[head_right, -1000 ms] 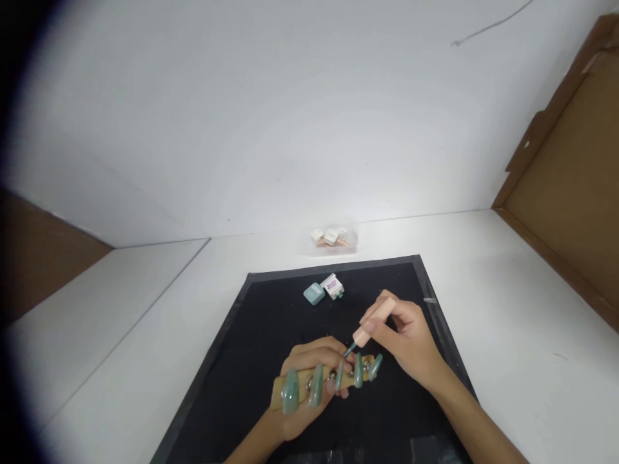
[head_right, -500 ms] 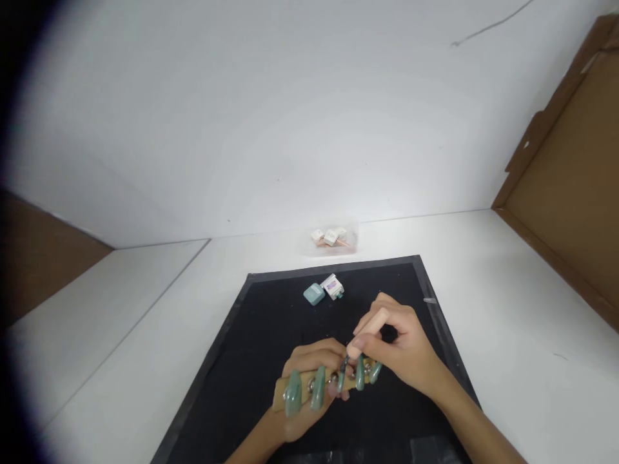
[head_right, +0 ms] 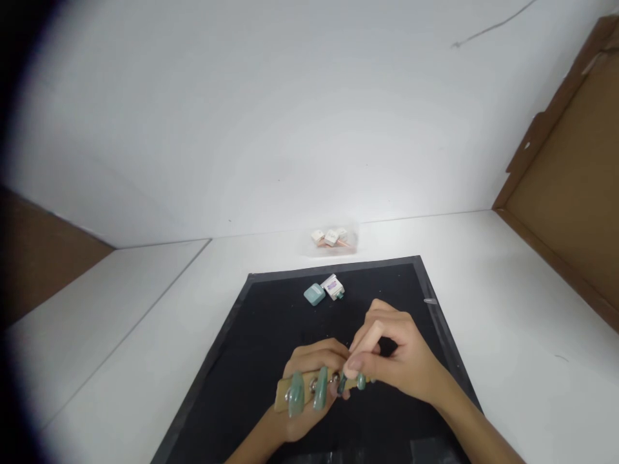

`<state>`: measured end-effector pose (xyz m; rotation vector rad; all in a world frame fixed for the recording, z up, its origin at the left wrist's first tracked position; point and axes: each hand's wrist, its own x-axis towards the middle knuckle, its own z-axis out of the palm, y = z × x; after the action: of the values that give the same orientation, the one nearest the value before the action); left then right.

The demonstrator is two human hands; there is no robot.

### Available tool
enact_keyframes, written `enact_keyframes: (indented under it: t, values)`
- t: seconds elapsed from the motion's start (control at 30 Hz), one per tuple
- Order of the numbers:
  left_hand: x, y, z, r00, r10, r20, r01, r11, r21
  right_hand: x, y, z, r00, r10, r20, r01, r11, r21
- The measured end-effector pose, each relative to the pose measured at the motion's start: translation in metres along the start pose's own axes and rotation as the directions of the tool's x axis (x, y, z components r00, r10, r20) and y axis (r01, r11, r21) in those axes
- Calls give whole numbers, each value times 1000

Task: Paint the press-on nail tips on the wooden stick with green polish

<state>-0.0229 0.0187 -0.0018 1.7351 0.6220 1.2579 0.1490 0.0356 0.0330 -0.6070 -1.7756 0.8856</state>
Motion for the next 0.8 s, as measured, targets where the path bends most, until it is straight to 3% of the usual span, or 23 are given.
enact_keyframes:
  t: [0.17,0.3,0.43,0.57,0.8]
  values:
    - [-3,0,-1,1000,6,15,-6,1000,9,-3,3,-1,992,56,-111,-71,987,-143]
    - [-6,-2,-3,1000,13,21,-12,1000,-8,-4,3,0,980,77,-184,-103,985,-135]
    - [-4,-2,-3,1000,10,12,-10,1000,-8,-2,1,1,994,46,-100,-49,999,-23]
    - [-1,0,-2,1000,18,13,-18,1000,-7,0,0,0,1000,22,-8,-22,999,-35]
    - [-6,-3,-2,999,-33,-3,33,997,-64,-3,2,1,983,72,-169,-99,983,-155]
